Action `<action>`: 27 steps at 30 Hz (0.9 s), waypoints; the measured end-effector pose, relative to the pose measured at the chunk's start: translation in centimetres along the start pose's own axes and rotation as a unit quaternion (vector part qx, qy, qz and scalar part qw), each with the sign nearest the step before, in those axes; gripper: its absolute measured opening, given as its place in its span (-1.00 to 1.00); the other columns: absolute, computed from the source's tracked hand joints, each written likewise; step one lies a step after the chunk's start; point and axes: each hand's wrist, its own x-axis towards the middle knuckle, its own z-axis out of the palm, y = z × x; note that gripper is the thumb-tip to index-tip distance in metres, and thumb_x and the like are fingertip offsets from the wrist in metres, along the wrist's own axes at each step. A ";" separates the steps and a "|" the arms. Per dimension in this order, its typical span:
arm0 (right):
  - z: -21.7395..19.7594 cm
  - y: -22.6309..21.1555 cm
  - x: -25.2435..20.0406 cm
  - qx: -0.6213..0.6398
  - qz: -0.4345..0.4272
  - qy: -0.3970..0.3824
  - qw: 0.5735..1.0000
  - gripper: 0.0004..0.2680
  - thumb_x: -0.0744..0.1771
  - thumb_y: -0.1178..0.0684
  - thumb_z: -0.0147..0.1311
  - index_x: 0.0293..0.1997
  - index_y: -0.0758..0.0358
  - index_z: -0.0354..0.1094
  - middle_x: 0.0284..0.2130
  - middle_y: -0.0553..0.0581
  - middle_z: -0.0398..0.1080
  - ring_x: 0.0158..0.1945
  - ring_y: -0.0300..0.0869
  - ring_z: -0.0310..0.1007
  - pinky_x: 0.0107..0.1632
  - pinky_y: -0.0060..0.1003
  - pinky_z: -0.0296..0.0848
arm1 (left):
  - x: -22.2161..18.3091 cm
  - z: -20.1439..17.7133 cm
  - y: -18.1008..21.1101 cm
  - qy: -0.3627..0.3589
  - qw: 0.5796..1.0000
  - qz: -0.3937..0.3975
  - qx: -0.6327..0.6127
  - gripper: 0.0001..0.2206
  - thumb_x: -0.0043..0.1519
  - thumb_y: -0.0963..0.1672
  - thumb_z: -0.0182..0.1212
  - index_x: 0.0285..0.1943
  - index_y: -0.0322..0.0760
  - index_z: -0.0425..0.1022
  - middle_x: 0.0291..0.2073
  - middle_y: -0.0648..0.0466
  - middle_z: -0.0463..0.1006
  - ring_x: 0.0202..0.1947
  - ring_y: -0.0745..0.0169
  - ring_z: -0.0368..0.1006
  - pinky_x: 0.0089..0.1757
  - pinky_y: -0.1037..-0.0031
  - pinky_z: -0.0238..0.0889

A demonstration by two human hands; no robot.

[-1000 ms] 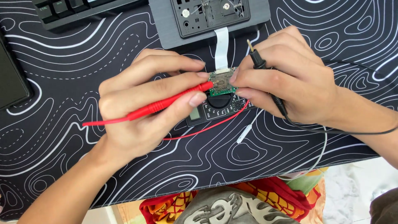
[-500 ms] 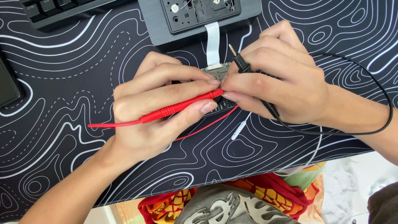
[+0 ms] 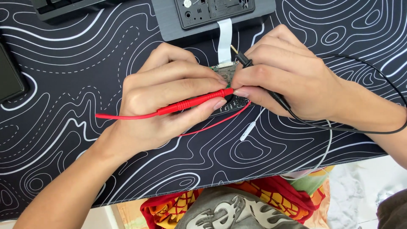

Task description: Testing a circuit board's components and connections using a digital multimeter's probes.

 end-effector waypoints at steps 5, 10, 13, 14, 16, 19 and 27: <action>-0.8 0.6 -1.0 -0.011 0.009 -0.005 1.000 -0.84 0.54 0.12 0.22 0.28 0.29 0.60 0.02 0.23 0.53 -0.03 0.11 0.45 0.10 0.03 0.27 | 0.0 -0.3 -0.8 -0.015 1.000 -0.008 -0.009 -0.88 0.49 -0.25 0.47 0.09 -0.56 0.74 0.03 -0.23 0.75 0.01 -0.20 0.58 0.13 0.17 0.47; -1.2 0.7 -1.9 0.014 0.082 0.007 0.997 -0.78 0.58 0.29 0.02 0.44 0.53 0.44 0.01 0.29 0.57 -0.16 0.03 0.40 0.24 0.03 0.36 | -0.9 -0.1 -2.0 -0.018 0.999 -0.048 -0.016 -0.92 0.49 -0.26 0.49 0.08 -0.51 0.76 0.19 -0.32 0.67 0.04 -0.14 0.66 0.12 0.23 0.57; -0.9 -0.2 -2.9 0.057 0.233 -0.020 0.970 -0.68 0.53 0.18 0.17 0.38 0.46 0.06 -0.16 0.06 0.61 -0.20 -0.28 0.67 -0.25 -0.40 0.38 | -0.9 0.2 -1.9 -0.018 0.996 -0.064 -0.056 -0.90 0.47 -0.30 0.45 0.10 -0.58 0.72 0.15 -0.34 0.65 0.07 -0.15 0.71 0.11 0.30 0.68; -0.8 0.0 -3.0 0.059 0.234 -0.020 0.970 -0.68 0.53 0.18 0.17 0.38 0.46 0.06 -0.16 0.06 0.61 -0.20 -0.28 0.67 -0.25 -0.40 0.38 | -0.9 0.2 -1.9 -0.018 0.996 -0.066 -0.056 -0.90 0.47 -0.30 0.45 0.10 -0.58 0.72 0.15 -0.34 0.65 0.07 -0.15 0.71 0.11 0.30 0.68; -0.7 0.4 -3.1 0.039 0.193 -0.012 0.980 -0.79 0.53 0.19 0.22 0.26 0.41 0.25 -0.19 -0.07 0.63 -0.02 -0.13 0.55 0.27 -0.22 0.41 | -1.0 0.3 -1.9 -0.015 0.996 -0.069 -0.056 -0.90 0.49 -0.28 0.44 0.11 -0.56 0.72 0.15 -0.32 0.65 -0.02 -0.09 0.72 0.10 0.30 0.66; -1.0 -0.1 -1.7 0.059 0.166 -0.007 0.984 -0.91 0.49 0.25 0.33 0.10 0.37 0.52 -0.21 0.06 0.58 -0.12 -0.12 0.51 0.01 -0.33 0.49 | -1.1 0.5 -2.4 -0.008 0.998 -0.044 -0.033 -0.91 0.48 -0.26 0.47 0.08 -0.53 0.73 0.09 -0.31 0.72 0.08 -0.20 0.71 0.16 0.12 0.50; -1.0 0.6 -1.2 0.097 0.123 -0.002 0.988 -0.91 0.47 0.27 0.31 0.01 0.47 0.48 -0.26 0.19 0.49 -0.25 -0.05 0.44 0.04 -0.17 0.45 | -1.2 0.8 -2.5 0.004 0.998 -0.045 -0.046 -0.91 0.46 -0.26 0.47 0.06 -0.53 0.73 0.07 -0.29 0.72 0.05 -0.23 0.71 0.19 0.09 0.50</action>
